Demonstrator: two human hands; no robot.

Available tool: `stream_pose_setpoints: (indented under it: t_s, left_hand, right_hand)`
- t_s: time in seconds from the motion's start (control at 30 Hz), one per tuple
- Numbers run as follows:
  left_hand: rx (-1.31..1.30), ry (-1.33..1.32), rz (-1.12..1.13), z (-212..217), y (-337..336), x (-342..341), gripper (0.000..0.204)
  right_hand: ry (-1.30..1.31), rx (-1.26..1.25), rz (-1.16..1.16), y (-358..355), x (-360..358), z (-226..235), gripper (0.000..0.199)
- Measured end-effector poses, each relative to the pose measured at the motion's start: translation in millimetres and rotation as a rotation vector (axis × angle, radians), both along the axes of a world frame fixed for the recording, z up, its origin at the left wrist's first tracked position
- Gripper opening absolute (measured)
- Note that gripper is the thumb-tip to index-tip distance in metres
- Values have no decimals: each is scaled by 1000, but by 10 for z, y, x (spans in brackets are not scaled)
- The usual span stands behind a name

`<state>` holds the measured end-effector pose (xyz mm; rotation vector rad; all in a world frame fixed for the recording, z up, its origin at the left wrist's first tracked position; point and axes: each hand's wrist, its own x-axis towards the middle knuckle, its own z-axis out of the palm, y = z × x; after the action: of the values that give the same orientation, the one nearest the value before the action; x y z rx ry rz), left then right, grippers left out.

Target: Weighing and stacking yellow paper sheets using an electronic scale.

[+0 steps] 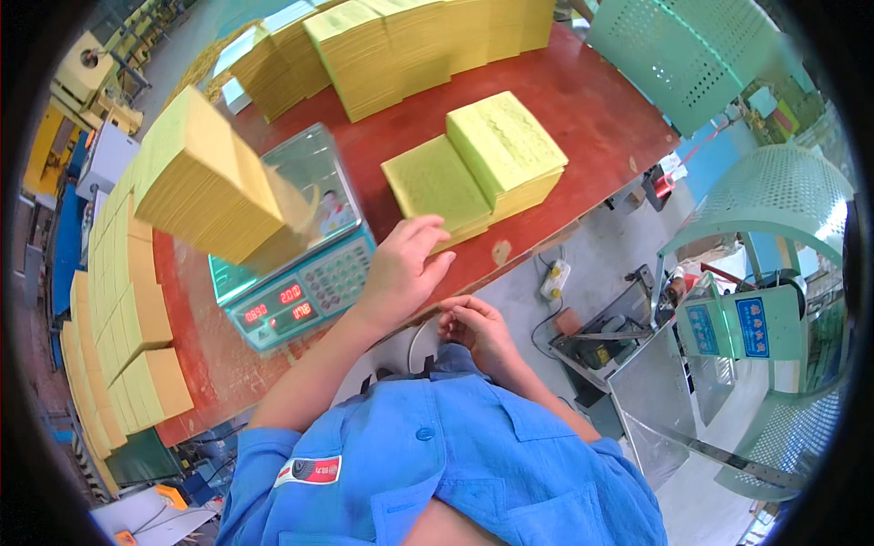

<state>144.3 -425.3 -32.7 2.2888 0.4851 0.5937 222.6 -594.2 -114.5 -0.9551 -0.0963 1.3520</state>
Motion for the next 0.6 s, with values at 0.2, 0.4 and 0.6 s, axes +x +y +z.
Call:
stream_pose_setpoints:
  t_s: [0.2,0.4,0.6]
  left_hand:
    - [464,316,17,-311,177,548,73]
    - [473,339,81,-493,298,558,73]
    - [412,349,90,-318,286,588,67]
  right_hand:
    - [14,-47,7,-173,597,-74,18]
    - [38,-16,-8,-137,909,-62,18]
    - [38,-29,37,-53,1076,-47,19]
